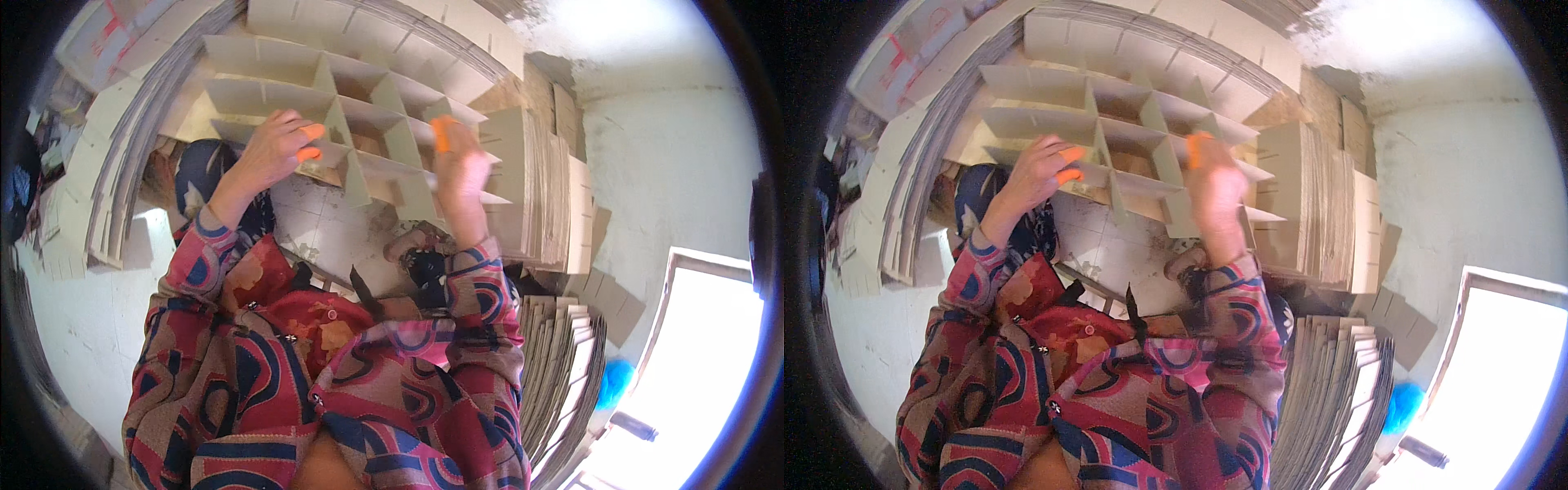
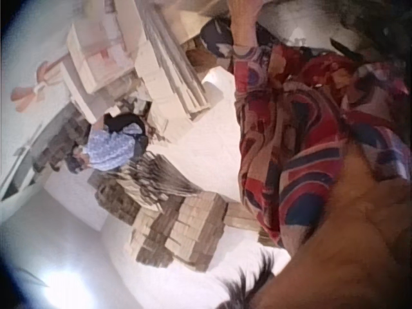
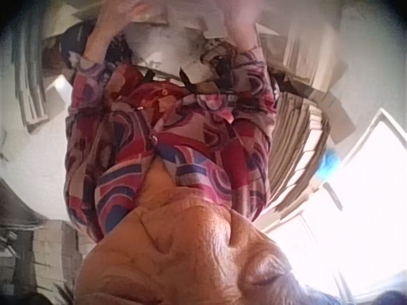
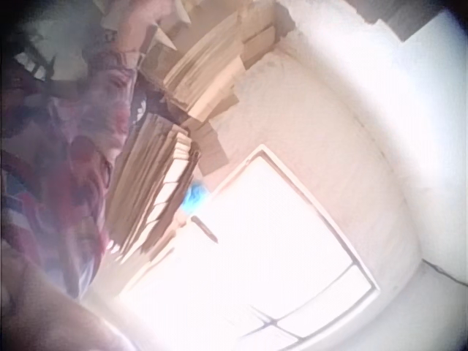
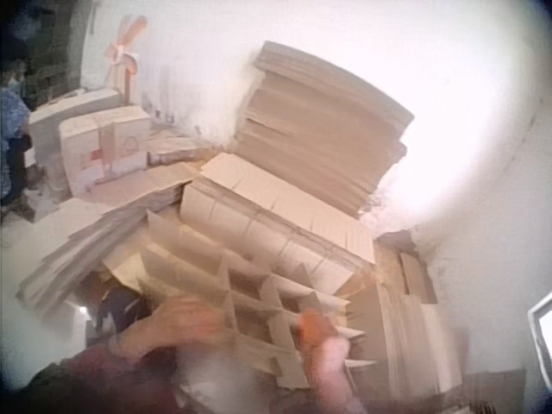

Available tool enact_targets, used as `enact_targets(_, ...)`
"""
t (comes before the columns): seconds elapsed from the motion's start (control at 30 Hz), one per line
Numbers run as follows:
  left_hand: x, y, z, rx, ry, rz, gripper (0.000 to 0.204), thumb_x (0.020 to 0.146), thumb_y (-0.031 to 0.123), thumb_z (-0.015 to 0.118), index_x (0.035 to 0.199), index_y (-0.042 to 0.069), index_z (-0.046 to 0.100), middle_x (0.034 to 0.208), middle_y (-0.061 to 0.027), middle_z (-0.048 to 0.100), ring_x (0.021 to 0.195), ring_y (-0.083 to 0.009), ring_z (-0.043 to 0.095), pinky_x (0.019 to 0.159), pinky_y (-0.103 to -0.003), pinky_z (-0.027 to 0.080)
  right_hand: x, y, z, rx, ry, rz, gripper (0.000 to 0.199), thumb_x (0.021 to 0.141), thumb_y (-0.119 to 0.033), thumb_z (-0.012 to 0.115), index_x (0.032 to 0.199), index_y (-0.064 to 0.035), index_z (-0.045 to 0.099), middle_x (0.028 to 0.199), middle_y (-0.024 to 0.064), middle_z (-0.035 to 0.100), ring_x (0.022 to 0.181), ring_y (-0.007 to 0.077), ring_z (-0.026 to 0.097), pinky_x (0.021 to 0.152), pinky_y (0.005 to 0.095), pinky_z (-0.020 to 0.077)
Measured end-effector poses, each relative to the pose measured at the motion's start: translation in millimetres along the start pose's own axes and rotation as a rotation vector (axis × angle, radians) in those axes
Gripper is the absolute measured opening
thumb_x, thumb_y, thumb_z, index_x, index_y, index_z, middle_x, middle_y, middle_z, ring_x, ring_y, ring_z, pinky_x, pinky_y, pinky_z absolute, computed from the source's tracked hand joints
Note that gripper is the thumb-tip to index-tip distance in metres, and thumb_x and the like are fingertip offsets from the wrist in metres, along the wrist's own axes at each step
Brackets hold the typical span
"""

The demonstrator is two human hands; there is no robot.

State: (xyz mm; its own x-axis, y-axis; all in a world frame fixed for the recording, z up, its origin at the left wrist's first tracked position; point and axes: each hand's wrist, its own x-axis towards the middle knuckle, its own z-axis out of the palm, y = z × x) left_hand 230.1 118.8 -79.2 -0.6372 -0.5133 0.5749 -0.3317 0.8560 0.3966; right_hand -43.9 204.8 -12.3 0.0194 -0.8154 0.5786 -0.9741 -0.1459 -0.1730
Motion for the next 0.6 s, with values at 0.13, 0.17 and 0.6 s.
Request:
enact_targets(0.13,-3.6,5.1,-23.3,0.06,0.016,-0.006,0.052,0.062,0.02,0.079,0.108,0.004,0.063,0.103,-0.011,0.065,0.099,-0.0294,0.057,0.085,-0.038,0.045,-62.0,93.5,-43.2,-0.401,0.042,0.278,0.015,0.088,-0.013,0.055,0.103,-0.0119,0.059,0.09,0.0079,0.061,0.084,0.0262,0.06,0.063,0.0403,0.0518)
enact_targets(0.17,-4.0,5.5,-26.7,0.087,0.035,0.001,0.054,0.061,0.02,0.08,0.109,0.004,0.063,0.104,-0.0115,0.065,0.1,-0.0298,0.057,0.084,-0.038,0.046,-79.4,113.2,-54.8,-0.532,-0.071,0.389,0.019,0.089,-0.017,0.057,0.106,-0.0088,0.054,0.094,0.0115,0.06,0.087,0.0283,0.059,0.067,0.0411,0.0516)
enact_targets(0.6,-29.0,-18.0,-48.1,0.27,0.129,-0.223,0.05,0.061,0.019,0.081,0.107,0.005,0.066,0.103,-0.011,0.065,0.1,-0.0292,0.057,0.087,-0.039,0.044,-148.2,185.6,-69.8,-0.496,-0.23,0.655,0.032,0.08,-0.022,0.07,0.102,-0.007,0.052,0.086,0.0205,0.062,0.081,0.0383,0.062,0.067,0.0462,0.0481)
